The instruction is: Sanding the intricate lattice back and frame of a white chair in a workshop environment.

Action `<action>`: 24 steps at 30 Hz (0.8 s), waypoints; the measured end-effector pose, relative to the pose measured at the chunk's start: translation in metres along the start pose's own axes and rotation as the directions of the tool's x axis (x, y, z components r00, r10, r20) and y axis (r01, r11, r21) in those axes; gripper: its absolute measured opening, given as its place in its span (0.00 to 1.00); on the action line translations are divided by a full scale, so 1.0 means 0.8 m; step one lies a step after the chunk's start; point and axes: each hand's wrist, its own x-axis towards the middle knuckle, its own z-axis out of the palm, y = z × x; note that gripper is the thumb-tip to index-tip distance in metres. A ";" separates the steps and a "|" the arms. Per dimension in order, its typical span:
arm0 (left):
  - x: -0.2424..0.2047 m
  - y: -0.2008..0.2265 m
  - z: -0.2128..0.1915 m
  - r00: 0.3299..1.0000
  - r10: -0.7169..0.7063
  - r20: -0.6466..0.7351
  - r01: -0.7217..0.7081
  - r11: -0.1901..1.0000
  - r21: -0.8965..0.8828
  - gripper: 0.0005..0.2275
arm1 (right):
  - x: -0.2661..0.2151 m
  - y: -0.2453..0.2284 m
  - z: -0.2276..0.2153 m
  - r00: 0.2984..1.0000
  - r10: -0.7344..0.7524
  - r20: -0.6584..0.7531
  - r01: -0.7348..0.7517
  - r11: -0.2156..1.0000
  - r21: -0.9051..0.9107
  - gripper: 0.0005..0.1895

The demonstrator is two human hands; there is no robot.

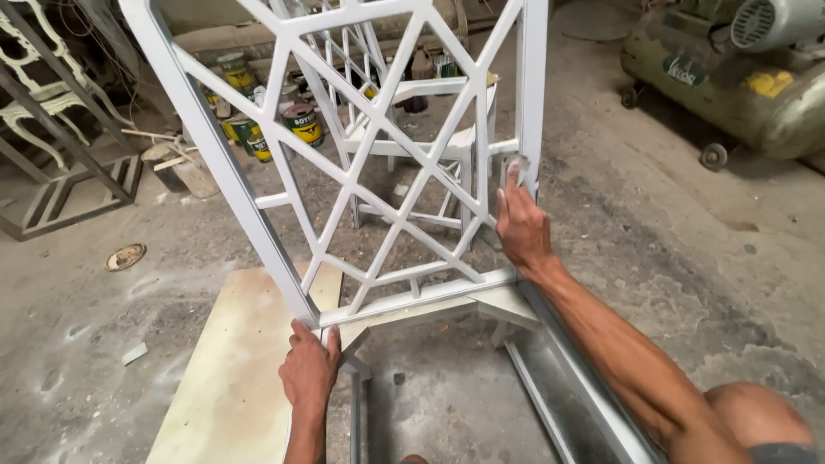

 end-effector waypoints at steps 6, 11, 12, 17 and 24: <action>-0.002 -0.002 0.004 1.000 0.001 -0.007 -0.001 1.000 0.008 0.30 | 0.011 -0.002 0.023 0.999 0.038 -0.028 -0.036 0.997 0.071 0.32; 0.000 -0.004 0.006 1.000 0.002 -0.011 -0.002 1.000 0.017 0.29 | -0.001 -0.007 0.007 0.995 -0.012 -0.096 0.018 0.998 0.065 0.31; -0.002 -0.004 0.006 1.000 0.000 -0.003 0.000 1.000 0.022 0.29 | 0.008 -0.008 0.011 0.996 -0.007 -0.089 0.012 0.998 0.066 0.31; -0.001 -0.003 0.004 1.000 -0.006 0.012 0.006 1.000 -0.001 0.30 | 0.003 0.000 0.040 0.996 0.089 0.012 -0.089 0.996 0.017 0.37; -0.003 -0.005 0.004 1.000 0.004 0.003 -0.004 1.000 0.018 0.30 | 0.012 0.000 0.012 0.998 0.022 -0.058 -0.018 0.998 0.064 0.31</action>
